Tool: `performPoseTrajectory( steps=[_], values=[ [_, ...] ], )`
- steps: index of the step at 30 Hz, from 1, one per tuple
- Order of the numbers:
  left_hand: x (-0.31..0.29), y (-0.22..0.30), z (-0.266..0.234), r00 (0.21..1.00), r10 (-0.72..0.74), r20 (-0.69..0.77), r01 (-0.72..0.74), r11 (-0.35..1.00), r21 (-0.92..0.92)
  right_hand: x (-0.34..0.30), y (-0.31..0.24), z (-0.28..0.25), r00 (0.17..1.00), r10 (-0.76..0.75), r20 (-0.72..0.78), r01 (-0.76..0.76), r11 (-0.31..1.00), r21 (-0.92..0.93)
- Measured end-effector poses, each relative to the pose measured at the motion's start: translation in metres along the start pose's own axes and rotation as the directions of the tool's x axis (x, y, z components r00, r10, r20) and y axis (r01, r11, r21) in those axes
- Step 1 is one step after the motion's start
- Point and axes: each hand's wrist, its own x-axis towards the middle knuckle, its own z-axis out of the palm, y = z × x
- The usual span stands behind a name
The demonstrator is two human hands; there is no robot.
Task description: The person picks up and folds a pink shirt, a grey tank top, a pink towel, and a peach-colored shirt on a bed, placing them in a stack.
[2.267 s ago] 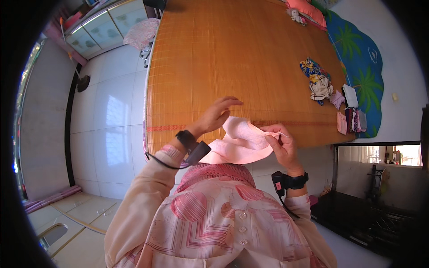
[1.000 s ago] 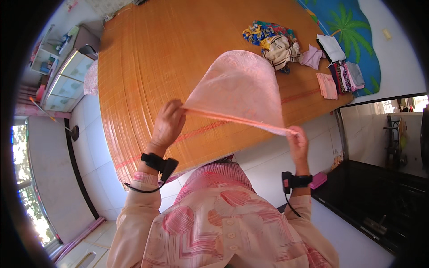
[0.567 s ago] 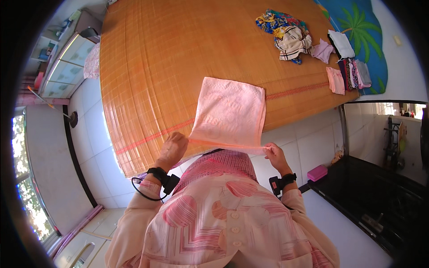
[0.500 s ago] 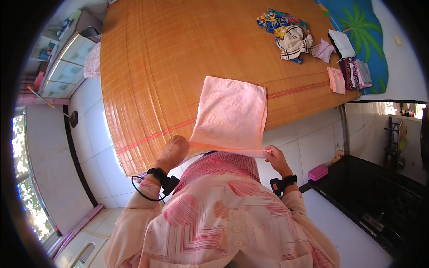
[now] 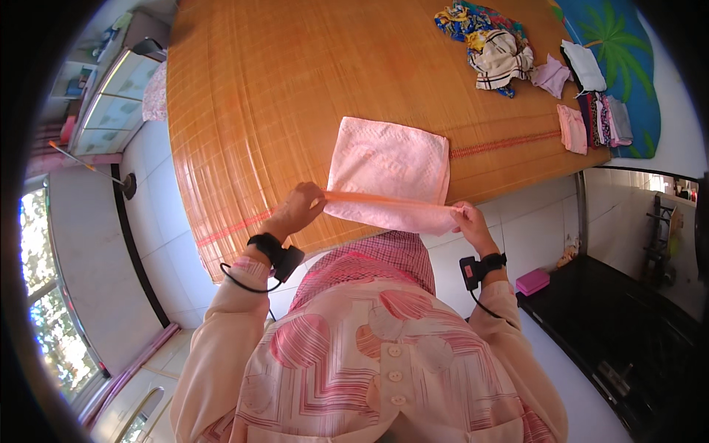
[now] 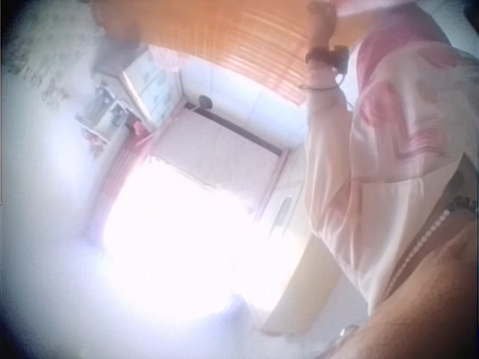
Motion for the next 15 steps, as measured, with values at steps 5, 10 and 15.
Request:
performPoseTrajectory(
  steps=[5, 10, 15],
  values=[
    [0.037, -0.020, 0.017, 0.997, -0.078, 0.017, 0.078, 0.997, 0.008, 0.036, 0.014, -0.005, 0.996, 0.072, -0.049, -0.069, 0.996, 0.052],
    [0.061, -0.041, 0.034, 0.959, -0.274, 0.072, 0.279, 0.956, -0.087, 0.055, 0.023, -0.006, 0.995, 0.077, -0.064, -0.071, 0.994, 0.080],
    [0.015, -0.019, 0.022, 0.979, -0.172, 0.113, 0.190, 0.966, -0.174, -0.007, 0.020, -0.007, 0.995, -0.029, 0.098, 0.025, 0.999, 0.049]
  ],
)
